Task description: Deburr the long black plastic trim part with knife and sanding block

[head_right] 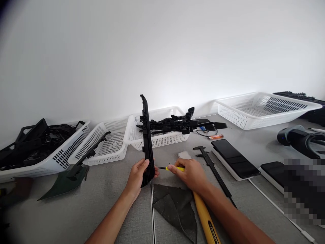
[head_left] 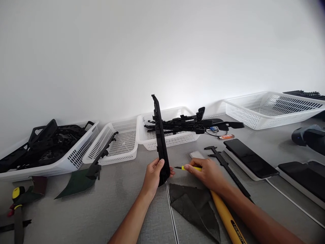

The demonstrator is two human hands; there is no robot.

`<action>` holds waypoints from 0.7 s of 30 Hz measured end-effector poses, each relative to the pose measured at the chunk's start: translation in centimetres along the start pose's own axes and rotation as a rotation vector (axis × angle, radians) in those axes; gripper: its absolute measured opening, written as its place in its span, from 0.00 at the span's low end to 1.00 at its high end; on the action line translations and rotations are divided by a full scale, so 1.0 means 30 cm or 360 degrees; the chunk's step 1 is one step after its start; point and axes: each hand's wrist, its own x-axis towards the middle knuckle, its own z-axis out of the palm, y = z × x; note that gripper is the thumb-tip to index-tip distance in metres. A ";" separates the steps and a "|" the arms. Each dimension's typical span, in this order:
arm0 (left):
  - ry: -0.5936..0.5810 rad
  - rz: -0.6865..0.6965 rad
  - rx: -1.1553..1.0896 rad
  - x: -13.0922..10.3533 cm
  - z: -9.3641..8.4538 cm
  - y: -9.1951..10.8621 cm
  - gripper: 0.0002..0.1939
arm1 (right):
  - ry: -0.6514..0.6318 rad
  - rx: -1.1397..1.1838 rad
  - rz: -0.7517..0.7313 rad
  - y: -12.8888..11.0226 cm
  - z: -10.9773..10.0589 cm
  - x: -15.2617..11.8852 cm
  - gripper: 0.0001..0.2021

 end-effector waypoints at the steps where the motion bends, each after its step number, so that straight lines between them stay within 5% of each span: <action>1: -0.0004 0.0002 0.0008 -0.001 0.000 0.001 0.29 | 0.0020 0.0003 0.0010 0.002 0.000 0.001 0.31; 21: 0.0005 0.0014 0.0007 -0.001 0.000 0.004 0.29 | 0.0023 -0.0015 0.0022 0.000 0.009 0.001 0.30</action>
